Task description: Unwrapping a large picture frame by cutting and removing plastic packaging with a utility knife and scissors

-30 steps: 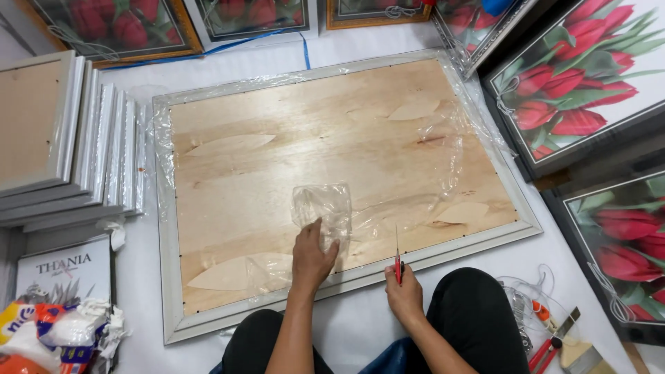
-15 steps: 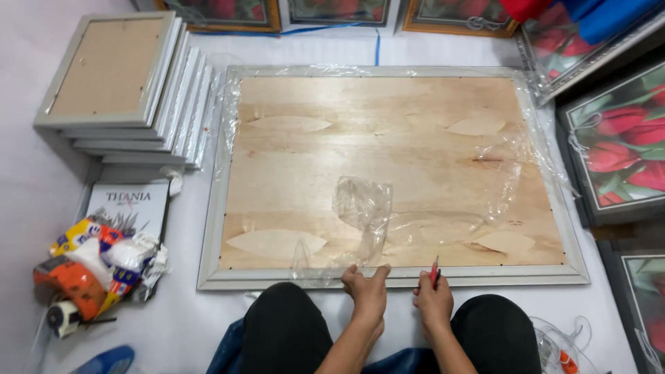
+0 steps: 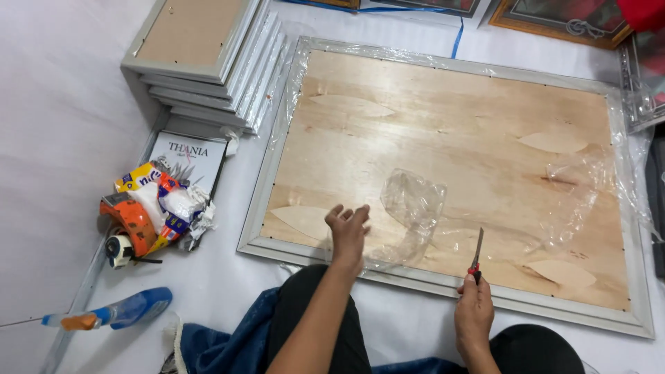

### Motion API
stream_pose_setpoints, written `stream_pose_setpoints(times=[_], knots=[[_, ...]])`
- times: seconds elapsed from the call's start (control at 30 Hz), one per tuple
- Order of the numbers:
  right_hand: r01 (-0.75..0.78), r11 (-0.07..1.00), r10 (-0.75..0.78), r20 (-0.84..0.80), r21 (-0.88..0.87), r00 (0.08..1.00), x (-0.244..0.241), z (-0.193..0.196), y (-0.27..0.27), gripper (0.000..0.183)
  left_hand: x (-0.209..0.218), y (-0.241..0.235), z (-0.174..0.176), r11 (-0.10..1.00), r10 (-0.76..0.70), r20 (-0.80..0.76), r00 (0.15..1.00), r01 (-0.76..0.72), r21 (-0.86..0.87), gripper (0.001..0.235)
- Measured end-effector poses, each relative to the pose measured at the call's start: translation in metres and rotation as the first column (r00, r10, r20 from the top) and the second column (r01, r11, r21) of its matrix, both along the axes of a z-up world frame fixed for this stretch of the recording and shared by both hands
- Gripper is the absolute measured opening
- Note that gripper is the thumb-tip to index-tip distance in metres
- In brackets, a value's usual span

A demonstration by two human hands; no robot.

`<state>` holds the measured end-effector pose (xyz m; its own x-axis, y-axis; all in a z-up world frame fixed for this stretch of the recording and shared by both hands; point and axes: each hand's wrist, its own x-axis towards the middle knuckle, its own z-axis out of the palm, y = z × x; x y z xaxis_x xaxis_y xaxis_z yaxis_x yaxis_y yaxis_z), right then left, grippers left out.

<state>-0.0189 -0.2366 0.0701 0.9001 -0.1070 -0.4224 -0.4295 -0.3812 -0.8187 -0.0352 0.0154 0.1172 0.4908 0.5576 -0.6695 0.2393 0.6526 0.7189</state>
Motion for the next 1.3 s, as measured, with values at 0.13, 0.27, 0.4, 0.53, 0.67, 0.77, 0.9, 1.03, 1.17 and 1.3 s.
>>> stream_pose_setpoints(times=[0.13, 0.27, 0.4, 0.53, 0.67, 0.77, 0.9, 1.03, 1.17, 1.3], knots=[[-0.13, 0.982, 0.129, -0.011, -0.135, 0.992, 0.031, 0.018, 0.054, 0.045, 0.019, 0.081, -0.04, 0.891, -0.106, -0.162, 0.981, 0.166, 0.423, 0.061], [-0.231, 0.956, 0.26, 0.16, -0.182, 0.952, 0.082, 0.001, 0.127, 0.047, 0.048, 0.156, -0.08, 0.586, -0.096, -0.265, 0.96, 0.27, 0.765, 0.055], [-0.318, 0.921, 0.383, 0.36, -0.227, 0.851, 0.137, -0.004, 0.215, 0.044, 0.097, 0.236, -0.109, 0.215, -0.081, -0.345, 0.935, 0.354, 0.91, 0.056], [-0.376, 0.843, 0.524, 0.431, -0.384, 0.734, 0.201, -0.05, 0.287, 0.043, 0.153, 0.298, -0.126, 0.043, -0.027, -0.436, 0.9, 0.436, 0.899, 0.059], [-0.44, 0.816, 0.577, 0.5, -0.374, 0.646, 0.247, -0.085, 0.356, 0.043, 0.198, 0.345, -0.144, -0.059, -0.076, -0.467, 0.881, 0.464, 0.884, 0.064], [-0.469, 0.784, 0.621, 0.498, -0.407, 0.605, 0.273, -0.079, 0.399, 0.031, 0.23, 0.367, -0.156, -0.068, -0.09, -0.452, 0.887, 0.447, 0.892, 0.061], [-0.419, 0.778, 0.627, 0.536, -0.468, 0.566, 0.309, -0.095, 0.44, 0.028, 0.264, 0.39, -0.176, -0.153, -0.052, -0.371, 0.927, 0.36, 0.92, 0.06], [-0.392, 0.786, 0.617, 0.562, -0.478, 0.551, 0.328, -0.105, 0.467, 0.03, 0.296, 0.408, -0.181, -0.091, -0.012, -0.517, 0.856, 0.514, 0.853, 0.08], [-0.363, 0.762, 0.646, 0.588, -0.536, 0.487, 0.323, -0.125, 0.457, 0.03, 0.322, 0.433, -0.246, 0.212, 0.122, -0.505, 0.855, 0.474, 0.855, 0.036], [-0.321, 0.782, 0.624, 0.669, -0.535, 0.404, 0.314, -0.119, 0.46, 0.032, 0.301, 0.447, -0.218, -0.025, 0.245, -0.102, 0.964, 0.112, 0.993, 0.012]])
